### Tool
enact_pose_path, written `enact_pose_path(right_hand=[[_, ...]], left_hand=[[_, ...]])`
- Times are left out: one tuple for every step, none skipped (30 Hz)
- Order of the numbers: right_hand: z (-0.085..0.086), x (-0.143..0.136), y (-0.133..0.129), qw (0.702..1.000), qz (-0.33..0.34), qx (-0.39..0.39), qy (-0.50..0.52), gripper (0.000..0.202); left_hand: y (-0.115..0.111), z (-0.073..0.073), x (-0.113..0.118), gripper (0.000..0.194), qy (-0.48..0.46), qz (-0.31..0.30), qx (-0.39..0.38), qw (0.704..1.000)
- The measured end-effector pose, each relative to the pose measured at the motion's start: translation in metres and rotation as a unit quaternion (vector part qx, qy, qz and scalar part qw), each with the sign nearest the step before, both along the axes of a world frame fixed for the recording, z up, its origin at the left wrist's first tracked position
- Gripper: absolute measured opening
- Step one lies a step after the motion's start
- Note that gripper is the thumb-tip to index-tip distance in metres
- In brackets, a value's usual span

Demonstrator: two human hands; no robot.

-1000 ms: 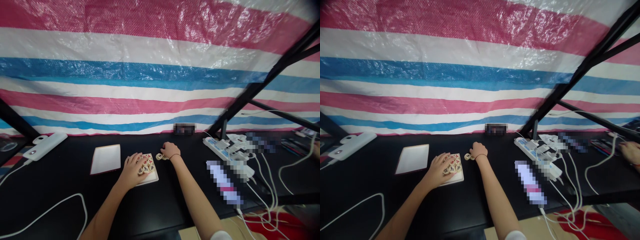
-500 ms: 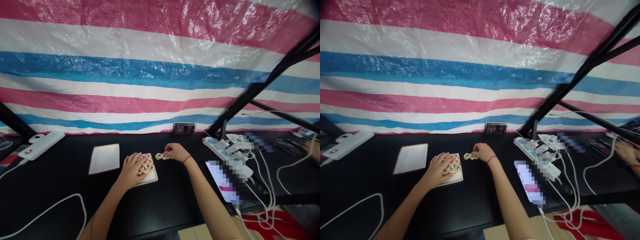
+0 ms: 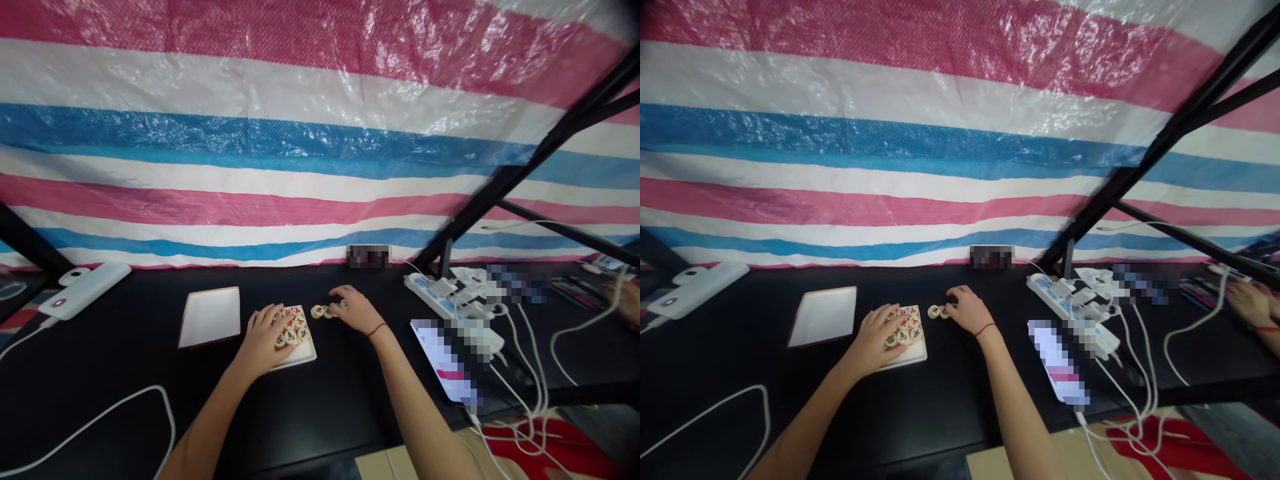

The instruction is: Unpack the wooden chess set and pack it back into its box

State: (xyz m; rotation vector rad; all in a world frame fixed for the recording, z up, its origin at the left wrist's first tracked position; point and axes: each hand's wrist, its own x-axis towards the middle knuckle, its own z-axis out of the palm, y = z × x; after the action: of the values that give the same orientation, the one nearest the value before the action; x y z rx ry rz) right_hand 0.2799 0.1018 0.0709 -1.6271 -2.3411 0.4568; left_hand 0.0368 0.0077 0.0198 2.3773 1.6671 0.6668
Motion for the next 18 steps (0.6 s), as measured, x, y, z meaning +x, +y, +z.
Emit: enact_pose_path(right_hand=[[0.001,-0.004,-0.003,1.000,0.009,0.012,0.008,0.033],[0.001,-0.008,-0.005,1.000,0.022,0.015,0.008,0.038],[0.001,-0.013,-0.007,0.999,0.038,0.009,0.000,0.043],[0.000,-0.018,-0.009,0.999,0.051,-0.003,-0.017,0.045],[-0.001,-0.023,-0.010,0.997,0.060,-0.015,-0.038,0.045],[-0.002,-0.027,-0.011,0.996,0.066,-0.025,-0.060,0.042],[-0.003,-0.030,-0.011,0.994,0.070,-0.030,-0.079,0.038],[-0.004,-0.033,-0.011,0.993,0.073,-0.029,-0.093,0.034],[-0.005,-0.034,-0.010,0.992,0.074,-0.025,-0.102,0.031],[-0.005,-0.035,-0.010,0.991,0.076,-0.021,-0.106,0.029],[-0.005,-0.035,-0.010,0.991,0.078,-0.018,-0.105,0.028],[-0.004,-0.036,-0.011,0.992,0.078,-0.014,-0.095,0.027],[-0.003,-0.036,-0.013,0.994,0.077,-0.007,-0.073,0.026],[-0.001,-0.037,-0.016,0.996,0.076,0.004,-0.036,0.025],[0.000,-0.038,-0.020,0.997,0.073,0.016,0.014,0.024],[0.002,-0.040,-0.025,0.995,0.070,0.024,0.071,0.024],[0.003,-0.044,-0.031,0.990,0.068,0.021,0.125,0.024],[0.003,-0.048,-0.037,0.982,0.067,0.006,0.175,0.025]], left_hand=[[0.000,0.000,0.000,0.049,-0.001,0.000,-0.001,1.000],[0.000,0.000,0.000,0.049,-0.002,0.000,-0.001,1.000],[0.000,0.000,-0.001,0.049,-0.003,0.000,-0.001,1.000],[0.001,0.000,-0.001,0.049,-0.004,0.000,0.000,1.000],[0.001,-0.001,-0.001,0.049,-0.004,0.000,0.000,1.000],[0.001,-0.001,-0.001,0.050,-0.005,0.001,0.001,1.000],[0.001,-0.001,-0.001,0.050,-0.005,0.001,0.002,1.000],[0.001,-0.001,-0.001,0.050,-0.005,0.000,0.002,1.000],[0.001,-0.001,0.000,0.049,-0.006,-0.001,0.001,1.000],[0.000,-0.001,0.000,0.050,-0.006,0.000,-0.001,1.000],[0.000,0.000,0.001,0.050,-0.006,0.002,-0.001,1.000],[-0.001,0.001,0.001,0.052,-0.006,0.007,0.001,1.000],[-0.002,0.003,0.002,0.054,-0.007,0.012,0.007,1.000],[-0.003,0.006,0.002,0.057,-0.008,0.015,0.018,1.000],[-0.003,0.009,0.002,0.060,-0.011,0.015,0.033,0.999],[-0.003,0.012,0.001,0.062,-0.017,0.012,0.049,0.999],[-0.003,0.015,0.000,0.061,-0.027,0.006,0.065,0.997],[-0.002,0.017,-0.001,0.057,-0.041,-0.002,0.078,0.996]])
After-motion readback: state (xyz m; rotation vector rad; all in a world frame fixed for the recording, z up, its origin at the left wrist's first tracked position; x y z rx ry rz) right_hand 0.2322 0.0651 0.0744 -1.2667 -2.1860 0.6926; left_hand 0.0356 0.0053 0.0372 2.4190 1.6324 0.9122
